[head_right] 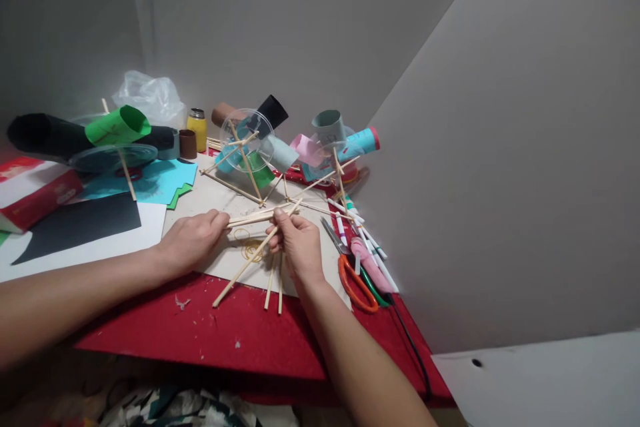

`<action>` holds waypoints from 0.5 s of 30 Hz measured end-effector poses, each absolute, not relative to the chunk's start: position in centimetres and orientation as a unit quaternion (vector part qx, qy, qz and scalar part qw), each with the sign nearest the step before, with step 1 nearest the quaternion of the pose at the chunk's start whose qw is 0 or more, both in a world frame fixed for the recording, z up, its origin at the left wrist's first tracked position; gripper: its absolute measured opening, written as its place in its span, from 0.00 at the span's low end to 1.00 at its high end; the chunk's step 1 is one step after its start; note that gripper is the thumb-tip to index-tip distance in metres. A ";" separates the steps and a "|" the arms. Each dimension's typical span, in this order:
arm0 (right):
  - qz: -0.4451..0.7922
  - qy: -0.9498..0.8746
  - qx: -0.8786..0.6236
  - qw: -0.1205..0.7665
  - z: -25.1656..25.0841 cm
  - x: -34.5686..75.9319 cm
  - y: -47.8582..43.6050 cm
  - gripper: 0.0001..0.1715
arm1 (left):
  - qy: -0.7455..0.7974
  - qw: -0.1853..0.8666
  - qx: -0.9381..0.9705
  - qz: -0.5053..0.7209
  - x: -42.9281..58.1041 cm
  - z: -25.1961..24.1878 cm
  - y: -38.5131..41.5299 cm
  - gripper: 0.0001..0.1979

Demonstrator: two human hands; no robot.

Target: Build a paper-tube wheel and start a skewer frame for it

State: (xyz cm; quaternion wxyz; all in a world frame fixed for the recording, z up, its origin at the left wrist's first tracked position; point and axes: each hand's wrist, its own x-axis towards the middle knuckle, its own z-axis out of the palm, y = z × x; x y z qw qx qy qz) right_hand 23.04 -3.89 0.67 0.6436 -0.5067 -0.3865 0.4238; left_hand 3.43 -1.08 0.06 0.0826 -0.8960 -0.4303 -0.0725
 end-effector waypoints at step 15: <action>0.371 -0.401 -0.456 0.703 0.6 22.8 -3.8 0.14 | -0.389 -0.657 -0.621 -0.175 3.9 0.3 -0.2 0.17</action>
